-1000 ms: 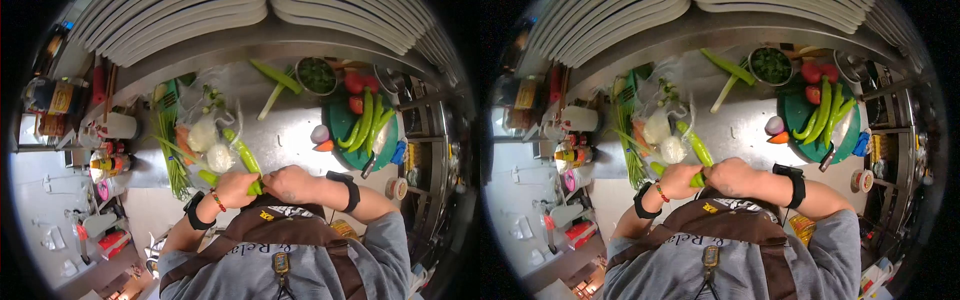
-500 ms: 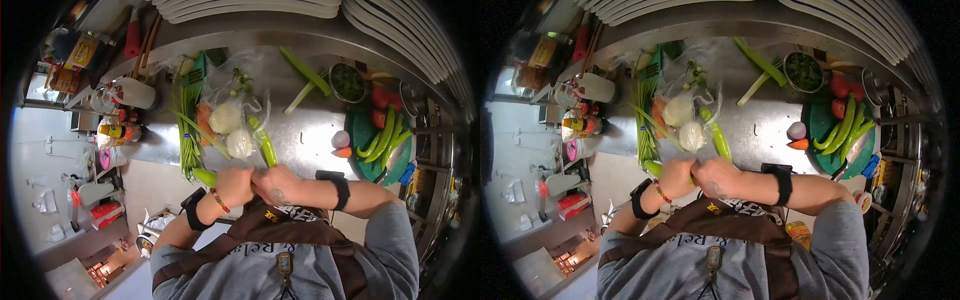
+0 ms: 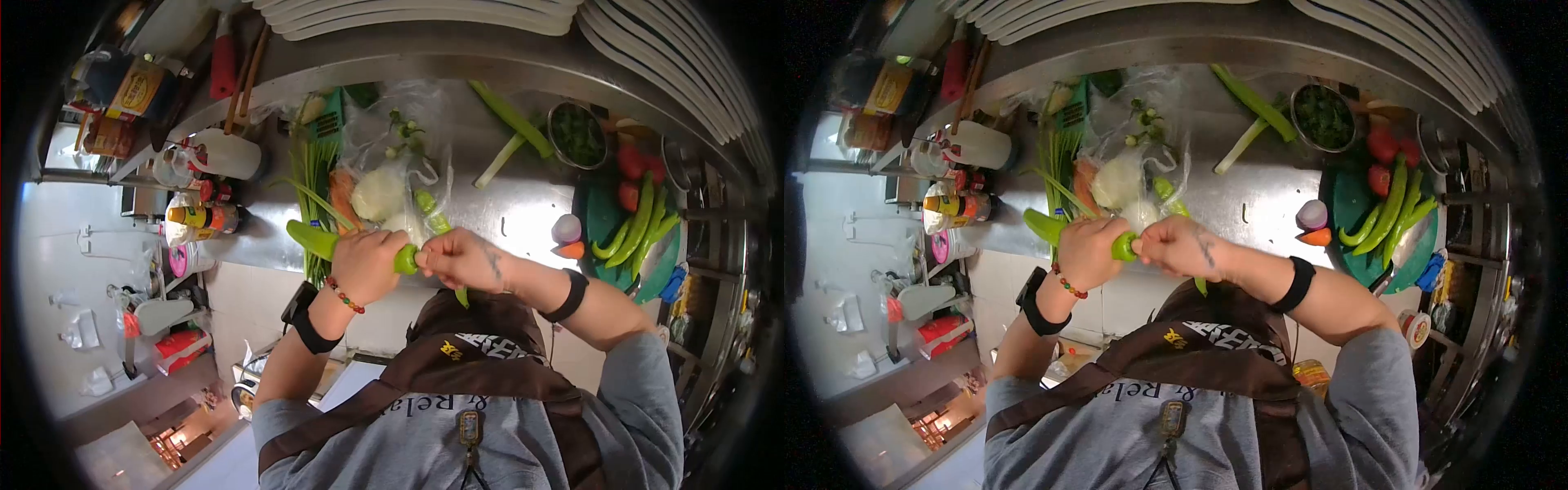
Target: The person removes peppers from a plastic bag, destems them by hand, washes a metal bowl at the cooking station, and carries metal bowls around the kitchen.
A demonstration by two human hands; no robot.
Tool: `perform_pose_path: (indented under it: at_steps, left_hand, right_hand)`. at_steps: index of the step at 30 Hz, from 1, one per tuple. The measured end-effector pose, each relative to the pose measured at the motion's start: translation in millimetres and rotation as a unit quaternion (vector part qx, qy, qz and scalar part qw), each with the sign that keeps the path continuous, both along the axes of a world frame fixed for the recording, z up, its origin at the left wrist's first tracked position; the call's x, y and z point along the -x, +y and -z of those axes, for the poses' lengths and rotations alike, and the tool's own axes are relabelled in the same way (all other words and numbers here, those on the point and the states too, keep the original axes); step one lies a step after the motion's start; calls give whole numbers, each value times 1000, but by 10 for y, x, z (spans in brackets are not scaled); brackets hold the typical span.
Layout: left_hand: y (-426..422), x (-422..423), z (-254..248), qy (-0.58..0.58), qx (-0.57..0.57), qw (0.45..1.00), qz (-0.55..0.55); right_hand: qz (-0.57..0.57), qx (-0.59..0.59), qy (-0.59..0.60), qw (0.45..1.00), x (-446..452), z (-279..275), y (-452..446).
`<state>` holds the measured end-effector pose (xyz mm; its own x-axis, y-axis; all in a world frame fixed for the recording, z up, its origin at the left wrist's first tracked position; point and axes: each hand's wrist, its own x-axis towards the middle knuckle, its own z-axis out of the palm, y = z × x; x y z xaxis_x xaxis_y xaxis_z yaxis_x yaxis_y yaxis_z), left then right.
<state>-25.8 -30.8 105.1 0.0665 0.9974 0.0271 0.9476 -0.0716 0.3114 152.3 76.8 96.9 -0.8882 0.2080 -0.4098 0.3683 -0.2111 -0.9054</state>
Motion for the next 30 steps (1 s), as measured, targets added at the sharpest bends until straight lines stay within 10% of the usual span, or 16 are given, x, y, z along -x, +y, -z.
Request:
perform_pose_path:
  at_steps: [2,7,17,21,23,26,30]
  left_hand:
    - [125,-26,-28,17,-16,1000,-2]
    - [423,66,13,85,-68,994,1]
    - [343,1146,330,63,-19,986,-155]
    - [643,565,-52,-349,11,908,-232]
    - [739,245,-6,-581,32,765,-276]
    - [860,-321,141,-776,40,581,-242]
    - [548,-747,865,-662,153,713,-175]
  right_hand:
    - [46,140,-31,989,42,11,97]
    - [103,-235,41,966,313,-62,255]
    - [207,-137,41,968,473,466,979]
    - [226,-224,63,946,694,536,912]
    - [129,-207,196,950,477,347,404]
    - [275,14,178,945,89,548,137]
    - [425,-185,69,884,-1085,616,292]
